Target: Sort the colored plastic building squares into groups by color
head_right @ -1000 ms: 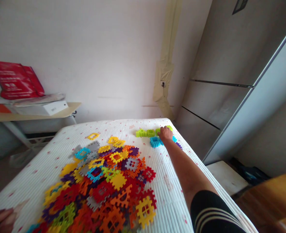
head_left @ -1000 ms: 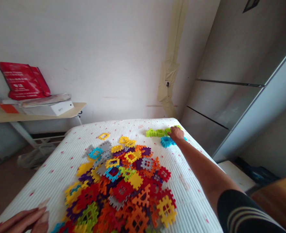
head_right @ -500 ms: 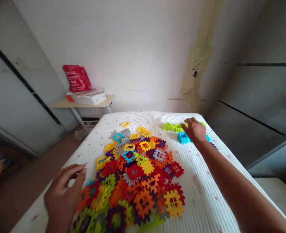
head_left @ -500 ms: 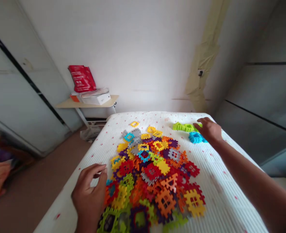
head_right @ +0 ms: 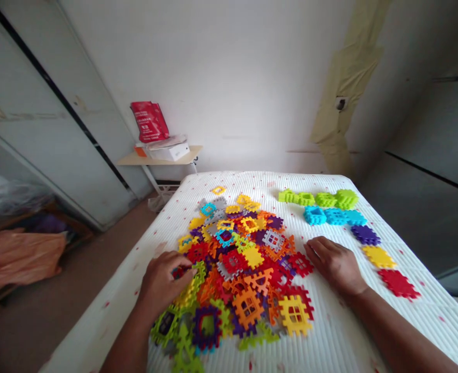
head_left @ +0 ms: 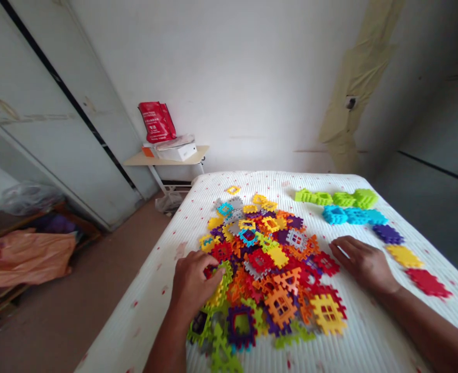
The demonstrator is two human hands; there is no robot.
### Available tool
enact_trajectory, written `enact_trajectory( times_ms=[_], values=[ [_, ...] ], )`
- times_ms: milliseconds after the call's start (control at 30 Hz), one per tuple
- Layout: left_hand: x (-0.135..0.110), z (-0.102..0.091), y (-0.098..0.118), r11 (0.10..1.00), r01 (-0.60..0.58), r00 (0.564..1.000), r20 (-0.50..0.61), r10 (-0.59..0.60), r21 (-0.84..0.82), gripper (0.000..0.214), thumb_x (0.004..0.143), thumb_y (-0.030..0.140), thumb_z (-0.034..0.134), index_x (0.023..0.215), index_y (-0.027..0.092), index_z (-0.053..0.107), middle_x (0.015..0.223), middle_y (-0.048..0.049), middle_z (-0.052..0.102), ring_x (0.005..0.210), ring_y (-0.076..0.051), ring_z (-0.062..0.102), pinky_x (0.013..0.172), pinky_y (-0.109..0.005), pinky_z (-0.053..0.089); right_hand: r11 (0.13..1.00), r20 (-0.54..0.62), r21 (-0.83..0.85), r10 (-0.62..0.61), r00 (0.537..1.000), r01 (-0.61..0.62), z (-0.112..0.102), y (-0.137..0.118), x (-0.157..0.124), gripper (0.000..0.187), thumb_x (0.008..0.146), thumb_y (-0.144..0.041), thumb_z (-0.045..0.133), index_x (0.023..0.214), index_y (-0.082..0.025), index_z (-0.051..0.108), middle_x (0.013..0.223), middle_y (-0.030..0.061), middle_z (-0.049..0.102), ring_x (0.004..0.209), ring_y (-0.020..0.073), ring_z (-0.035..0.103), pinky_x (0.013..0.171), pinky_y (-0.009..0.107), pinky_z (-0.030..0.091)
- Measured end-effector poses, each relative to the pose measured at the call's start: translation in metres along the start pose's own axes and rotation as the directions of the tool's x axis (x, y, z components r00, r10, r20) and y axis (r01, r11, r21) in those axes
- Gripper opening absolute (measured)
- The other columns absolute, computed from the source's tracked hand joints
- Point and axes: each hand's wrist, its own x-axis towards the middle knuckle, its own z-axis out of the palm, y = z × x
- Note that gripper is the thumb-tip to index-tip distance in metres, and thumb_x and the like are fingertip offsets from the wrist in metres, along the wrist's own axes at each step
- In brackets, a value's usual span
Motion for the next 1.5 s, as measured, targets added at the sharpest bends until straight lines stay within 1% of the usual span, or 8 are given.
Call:
enact_trajectory(
  times_ms=[67, 200, 400, 633, 867, 1000, 1333, 1500],
  values=[
    [0.0, -0.003, 0.007, 0.996, 0.003, 0.998, 0.063, -0.008, 0.084, 0.011, 0.07, 0.035, 0.062, 0.073, 0.024, 0.065, 0.081, -0.0006, 0.066, 0.083, -0.02, 0.057, 0.077, -0.035, 0.039, 1.0, 0.004, 0.013, 0.019, 1.0, -0.019, 0.001, -0.001, -0.002, 0.034, 0.092, -0.035, 0.04, 0.079, -0.018, 0.066, 0.078, 0.0071, 0.067, 0.064, 0.0129, 0.061, 0.06, 0.022, 0.044],
    [0.0, -0.003, 0.014, 0.989, 0.006, 0.991, 0.134, -0.027, 0.149, 0.024, 0.067, 0.042, 0.065, 0.084, 0.026, 0.066, 0.09, -0.0023, 0.066, 0.092, -0.023, 0.056, 0.08, -0.036, 0.038, 0.999, 0.025, 0.019, 0.05, 0.998, -0.051, 0.002, -0.005, 0.0, 0.036, 0.092, -0.036, 0.038, 0.077, -0.018, 0.066, 0.078, 0.0076, 0.067, 0.064, 0.0123, 0.061, 0.06, 0.021, 0.044],
    [-0.002, 0.003, 0.016, 0.99, -0.007, 0.984, 0.175, -0.019, 0.144, 0.045, 0.064, 0.041, 0.067, 0.106, 0.027, 0.06, 0.104, -0.0044, 0.062, 0.102, -0.023, 0.052, 0.086, -0.036, 0.036, 0.999, 0.061, 0.017, 0.046, 0.997, -0.047, 0.003, -0.007, 0.001, 0.037, 0.093, -0.036, 0.038, 0.076, -0.017, 0.065, 0.075, 0.0069, 0.066, 0.063, 0.0116, 0.06, 0.059, 0.021, 0.042],
    [-0.006, 0.002, 0.018, 0.99, -0.034, 0.973, 0.231, 0.002, 0.134, 0.053, 0.062, 0.034, 0.068, 0.114, 0.03, 0.058, 0.107, -0.0046, 0.058, 0.106, -0.024, 0.049, 0.086, -0.034, 0.037, 0.999, 0.073, -0.003, 0.051, 0.996, -0.051, 0.005, -0.005, 0.0, 0.038, 0.093, -0.037, 0.037, 0.075, -0.017, 0.065, 0.074, 0.0056, 0.065, 0.062, 0.011, 0.059, 0.058, 0.02, 0.04],
    [-0.005, 0.003, 0.024, 0.99, -0.037, 0.97, 0.243, 0.003, 0.135, 0.043, 0.065, 0.029, 0.064, 0.107, 0.029, 0.061, 0.106, -0.0047, 0.058, 0.104, -0.023, 0.05, 0.088, -0.036, 0.037, 0.997, 0.082, 0.011, 0.073, 0.994, -0.074, 0.008, -0.005, -0.001, 0.041, 0.092, -0.041, 0.035, 0.076, -0.018, 0.066, 0.073, 0.0065, 0.064, 0.062, 0.012, 0.058, 0.056, 0.021, 0.039],
    [-0.005, 0.006, 0.025, 0.99, -0.042, 0.975, 0.221, 0.011, 0.136, 0.038, 0.067, 0.027, 0.061, 0.105, 0.028, 0.061, 0.101, -0.0045, 0.059, 0.1, -0.022, 0.052, 0.086, -0.034, 0.038, 0.998, 0.076, 0.001, 0.065, 0.995, -0.065, 0.009, -0.004, -0.002, 0.04, 0.092, -0.039, 0.036, 0.075, -0.018, 0.065, 0.073, 0.0063, 0.064, 0.062, 0.0118, 0.057, 0.057, 0.021, 0.039],
    [-0.006, 0.012, 0.026, 0.991, -0.06, 0.985, 0.167, 0.04, 0.117, 0.012, 0.072, 0.022, 0.054, 0.082, 0.023, 0.06, 0.09, -0.0026, 0.058, 0.088, -0.018, 0.055, 0.078, -0.029, 0.04, 0.998, 0.087, 0.0, 0.065, 0.994, -0.065, 0.008, -0.006, -0.001, 0.038, 0.093, -0.037, 0.037, 0.075, -0.017, 0.064, 0.072, 0.0054, 0.064, 0.061, 0.0111, 0.058, 0.057, 0.02, 0.038],
    [-0.006, 0.015, 0.026, 0.993, -0.065, 0.989, 0.141, 0.05, 0.1, 0.01, 0.073, 0.023, 0.055, 0.081, 0.022, 0.061, 0.089, -0.003, 0.057, 0.088, -0.017, 0.054, 0.078, -0.028, 0.041, 0.997, 0.094, 0.002, 0.072, 0.993, -0.072, 0.007, -0.006, 0.0, 0.041, 0.093, -0.039, 0.035, 0.074, -0.017, 0.064, 0.072, 0.0056, 0.064, 0.061, 0.0112, 0.058, 0.057, 0.021, 0.038]
  ],
)
